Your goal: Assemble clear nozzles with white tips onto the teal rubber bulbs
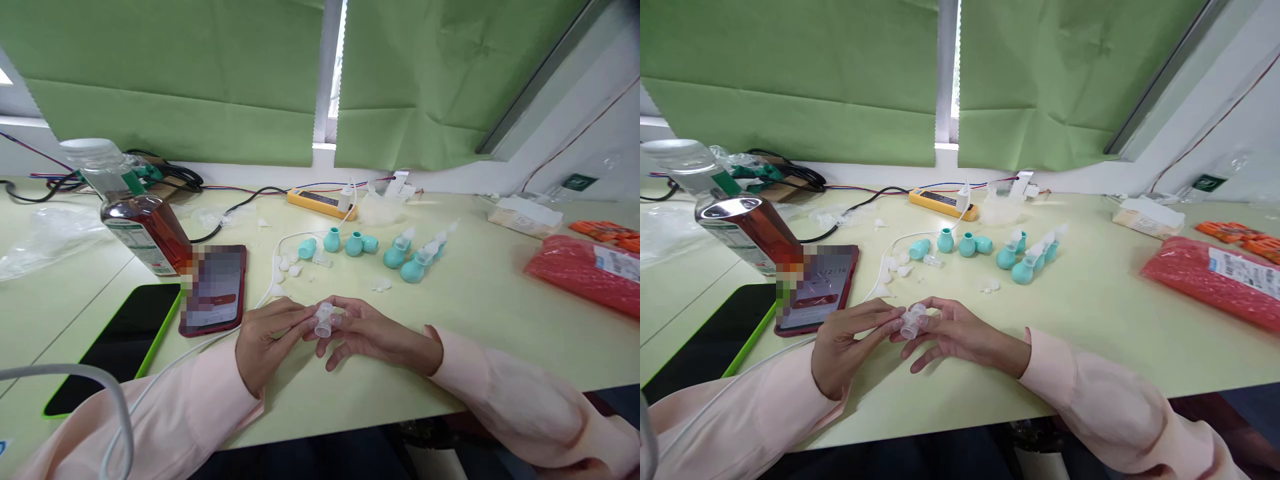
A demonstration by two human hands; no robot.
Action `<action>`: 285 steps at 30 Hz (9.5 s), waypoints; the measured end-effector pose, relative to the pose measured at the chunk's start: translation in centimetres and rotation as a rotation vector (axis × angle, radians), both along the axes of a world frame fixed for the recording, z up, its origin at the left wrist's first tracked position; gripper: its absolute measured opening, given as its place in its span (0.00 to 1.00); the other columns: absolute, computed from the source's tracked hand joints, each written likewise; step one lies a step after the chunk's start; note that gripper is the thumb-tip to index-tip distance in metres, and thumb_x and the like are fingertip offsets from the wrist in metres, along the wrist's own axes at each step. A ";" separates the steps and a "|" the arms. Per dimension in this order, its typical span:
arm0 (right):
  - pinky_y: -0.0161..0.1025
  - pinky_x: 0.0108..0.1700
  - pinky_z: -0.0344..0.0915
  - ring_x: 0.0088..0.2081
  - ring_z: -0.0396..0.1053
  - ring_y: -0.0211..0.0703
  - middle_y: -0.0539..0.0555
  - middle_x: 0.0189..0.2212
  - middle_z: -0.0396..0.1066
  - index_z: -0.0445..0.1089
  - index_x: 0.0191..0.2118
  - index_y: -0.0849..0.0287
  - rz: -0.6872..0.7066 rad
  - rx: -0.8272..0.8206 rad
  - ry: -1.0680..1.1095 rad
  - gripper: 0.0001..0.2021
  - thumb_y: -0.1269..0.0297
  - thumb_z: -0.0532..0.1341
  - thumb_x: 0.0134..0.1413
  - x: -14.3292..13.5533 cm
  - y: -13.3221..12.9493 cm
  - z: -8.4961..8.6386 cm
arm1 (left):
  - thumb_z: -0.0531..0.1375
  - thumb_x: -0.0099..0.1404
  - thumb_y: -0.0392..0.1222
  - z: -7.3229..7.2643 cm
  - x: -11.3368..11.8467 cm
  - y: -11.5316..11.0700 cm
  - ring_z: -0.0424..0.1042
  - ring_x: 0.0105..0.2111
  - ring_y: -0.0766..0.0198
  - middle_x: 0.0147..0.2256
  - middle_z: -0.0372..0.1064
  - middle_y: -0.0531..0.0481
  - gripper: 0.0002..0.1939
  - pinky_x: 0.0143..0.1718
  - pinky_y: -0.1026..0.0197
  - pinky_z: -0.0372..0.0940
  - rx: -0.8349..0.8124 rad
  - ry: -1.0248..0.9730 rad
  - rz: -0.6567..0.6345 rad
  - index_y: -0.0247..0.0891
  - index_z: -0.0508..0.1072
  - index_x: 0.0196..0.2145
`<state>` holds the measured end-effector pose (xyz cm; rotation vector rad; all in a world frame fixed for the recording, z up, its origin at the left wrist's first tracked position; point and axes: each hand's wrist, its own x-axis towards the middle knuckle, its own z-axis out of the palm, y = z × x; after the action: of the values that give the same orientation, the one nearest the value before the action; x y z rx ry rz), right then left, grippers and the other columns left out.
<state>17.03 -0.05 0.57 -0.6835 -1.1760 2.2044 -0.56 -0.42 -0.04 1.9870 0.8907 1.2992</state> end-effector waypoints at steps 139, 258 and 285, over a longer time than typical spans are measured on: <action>0.37 0.37 0.70 0.44 0.65 0.45 0.50 0.44 0.66 0.63 0.47 0.51 -0.471 1.349 -0.514 0.27 0.70 0.65 0.35 3.0 1.7 -0.4 | 0.58 0.52 0.36 -0.3 -0.3 1.1 0.61 0.20 0.70 0.18 0.64 0.50 0.13 0.21 0.66 0.57 -0.187 0.025 -0.066 0.28 0.73 0.36; 0.33 0.25 0.57 0.25 0.63 0.37 0.52 0.24 0.66 0.62 0.37 0.61 -0.304 1.670 -0.929 0.09 0.62 0.54 0.50 1.4 -0.3 -0.5 | 0.65 0.40 0.35 0.4 -0.5 1.2 0.67 0.16 0.67 0.16 0.69 0.50 0.13 0.20 0.64 0.63 -0.901 -0.245 -0.209 0.29 0.73 0.28; 0.34 0.34 0.62 0.32 0.65 0.39 0.51 0.32 0.67 0.62 0.38 0.59 -0.290 1.111 -0.777 0.19 0.58 0.62 0.37 0.2 -1.2 1.4 | 0.63 0.46 0.35 1.2 -0.8 0.7 0.67 0.25 0.65 0.25 0.70 0.47 0.12 0.27 0.64 0.63 -0.269 -0.132 -0.089 0.33 0.74 0.32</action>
<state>17.21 -1.23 1.99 -1.0866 -2.1818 0.7433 -1.36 0.23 1.16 1.6939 0.8549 1.1779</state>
